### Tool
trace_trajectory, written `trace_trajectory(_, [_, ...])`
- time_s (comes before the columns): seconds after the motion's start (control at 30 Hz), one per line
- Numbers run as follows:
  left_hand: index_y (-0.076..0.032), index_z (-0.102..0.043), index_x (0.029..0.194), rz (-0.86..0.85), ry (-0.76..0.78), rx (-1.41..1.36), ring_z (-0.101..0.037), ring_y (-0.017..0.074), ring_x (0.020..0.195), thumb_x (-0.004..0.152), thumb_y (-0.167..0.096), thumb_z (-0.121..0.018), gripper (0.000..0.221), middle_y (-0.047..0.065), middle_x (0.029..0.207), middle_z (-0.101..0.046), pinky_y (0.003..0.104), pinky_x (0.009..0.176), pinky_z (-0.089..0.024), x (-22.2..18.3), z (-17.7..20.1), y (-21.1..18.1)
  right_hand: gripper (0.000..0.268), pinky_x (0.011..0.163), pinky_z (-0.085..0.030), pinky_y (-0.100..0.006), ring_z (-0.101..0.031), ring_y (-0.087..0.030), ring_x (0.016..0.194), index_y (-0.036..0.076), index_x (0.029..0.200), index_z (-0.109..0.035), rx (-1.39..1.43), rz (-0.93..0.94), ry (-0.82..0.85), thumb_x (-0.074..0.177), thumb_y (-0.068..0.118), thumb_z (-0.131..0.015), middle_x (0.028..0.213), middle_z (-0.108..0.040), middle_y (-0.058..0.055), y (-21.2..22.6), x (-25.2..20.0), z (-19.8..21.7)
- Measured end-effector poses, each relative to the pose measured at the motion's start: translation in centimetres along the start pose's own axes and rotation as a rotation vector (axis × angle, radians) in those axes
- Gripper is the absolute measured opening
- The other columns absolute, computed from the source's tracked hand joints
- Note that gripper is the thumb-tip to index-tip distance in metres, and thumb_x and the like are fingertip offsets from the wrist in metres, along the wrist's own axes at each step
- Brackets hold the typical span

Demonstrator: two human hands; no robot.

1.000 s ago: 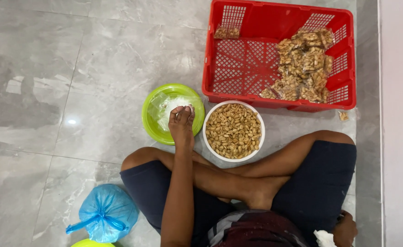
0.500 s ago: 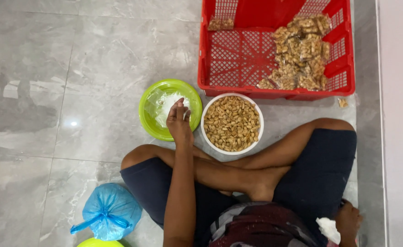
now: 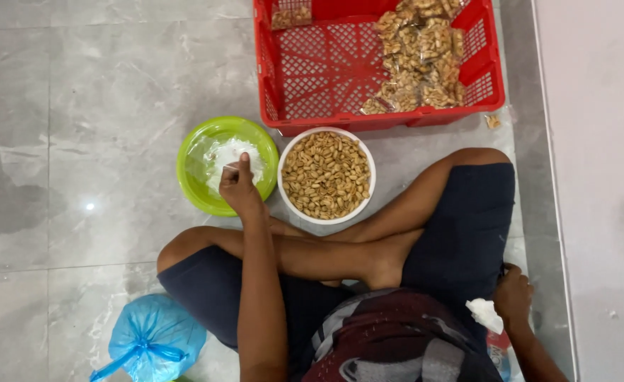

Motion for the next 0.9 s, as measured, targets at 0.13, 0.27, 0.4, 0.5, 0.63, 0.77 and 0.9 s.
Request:
trace_trajectory(0.13, [-0.017, -0.046, 0.074, 0.068, -0.052, -0.043, -0.039, 0.0039, 0.058, 0.098, -0.016, -0.070, 0.034, -0.007, 0.065, -0.045, 0.018, 0.056, -0.036, 0.1, 0.3, -0.1, 0.045, 0.103, -0.041, -0.058, -0.055, -0.053, 0.113, -0.011, 0.137, -0.052, 0.178, -0.235, 0.138, 0.098, 0.012, -0.052, 0.118, -0.062, -0.038, 1.3, 0.4, 2.3])
trace_trajectory(0.27, [-0.012, -0.056, 0.083, 0.101, -0.007, -0.062, -0.048, 0.0066, 0.067, 0.096, -0.026, -0.072, 0.025, -0.002, 0.074, -0.054, 0.020, 0.065, -0.043, 0.0, -0.1, -0.1, 0.051, 0.100, -0.042, -0.055, -0.057, -0.050, 0.107, -0.011, 0.126, -0.060, 0.125, -0.302, 0.102, 0.097, 0.031, -0.062, 0.116, -0.063, -0.033, 1.0, 0.5, 1.6])
trace_trajectory(0.4, [-0.011, -0.062, 0.089, 0.123, 0.061, -0.059, -0.056, 0.0093, 0.081, 0.095, -0.022, -0.073, 0.016, 0.001, 0.086, -0.061, 0.024, 0.078, -0.048, 0.0, -0.2, 0.8, 0.056, 0.102, -0.039, -0.060, -0.051, -0.054, 0.116, -0.011, 0.134, -0.055, 0.203, -0.378, 0.136, 0.098, 0.031, -0.061, 0.126, -0.058, -0.036, 1.8, 0.4, 2.5])
trace_trajectory(0.5, [-0.007, -0.067, 0.099, 0.122, 0.110, 0.033, -0.065, 0.0137, 0.094, 0.094, -0.020, -0.072, 0.015, 0.006, 0.098, -0.068, 0.029, 0.087, -0.053, -0.6, -0.7, 0.0, 0.048, 0.102, -0.040, -0.062, -0.053, -0.056, 0.115, -0.010, 0.136, -0.055, 0.181, -0.360, 0.145, 0.099, 0.020, -0.055, 0.125, -0.059, -0.036, 1.3, 0.4, 1.8])
trace_trajectory(0.63, [-0.008, -0.063, 0.084, -0.004, 0.146, 0.108, -0.069, 0.0154, 0.094, 0.094, -0.012, -0.069, 0.012, 0.007, 0.108, -0.073, 0.031, 0.087, -0.058, -1.5, -1.6, -1.5, 0.043, 0.103, -0.044, -0.055, -0.069, -0.048, 0.101, -0.012, 0.128, -0.063, 0.108, -0.187, 0.149, 0.102, 0.020, -0.056, 0.115, -0.070, -0.032, -2.1, 0.5, -1.3])
trace_trajectory(0.77, [-0.005, -0.061, 0.089, -0.108, 0.270, 0.130, -0.070, 0.0190, 0.101, 0.092, -0.005, -0.071, 0.010, 0.013, 0.106, -0.075, 0.030, 0.096, -0.055, -2.6, -2.9, -2.5, 0.036, 0.087, -0.054, -0.044, -0.072, -0.034, 0.101, 0.003, 0.116, -0.075, -0.172, -0.030, 0.207, 0.095, 0.027, -0.059, 0.129, -0.070, -0.014, -4.5, 1.6, -2.8])
trace_trajectory(0.9, [-0.003, -0.064, 0.098, -0.078, 0.348, 0.217, -0.065, 0.0105, 0.080, 0.093, -0.004, -0.070, 0.008, 0.009, 0.104, -0.075, 0.023, 0.077, -0.056, -3.7, -3.6, -3.2, 0.038, 0.095, -0.048, -0.048, -0.063, -0.041, 0.103, -0.010, 0.124, -0.065, 0.081, -0.105, -0.011, 0.096, 0.017, -0.068, 0.113, -0.064, -0.028, -1.4, 3.0, 2.7])
Point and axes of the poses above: each hand's wrist, its own x-axis towards the middle knuckle, its own z-axis out of the back of the hand, y = z × x, the point moved 1 cm from there along x, towards the middle knuckle
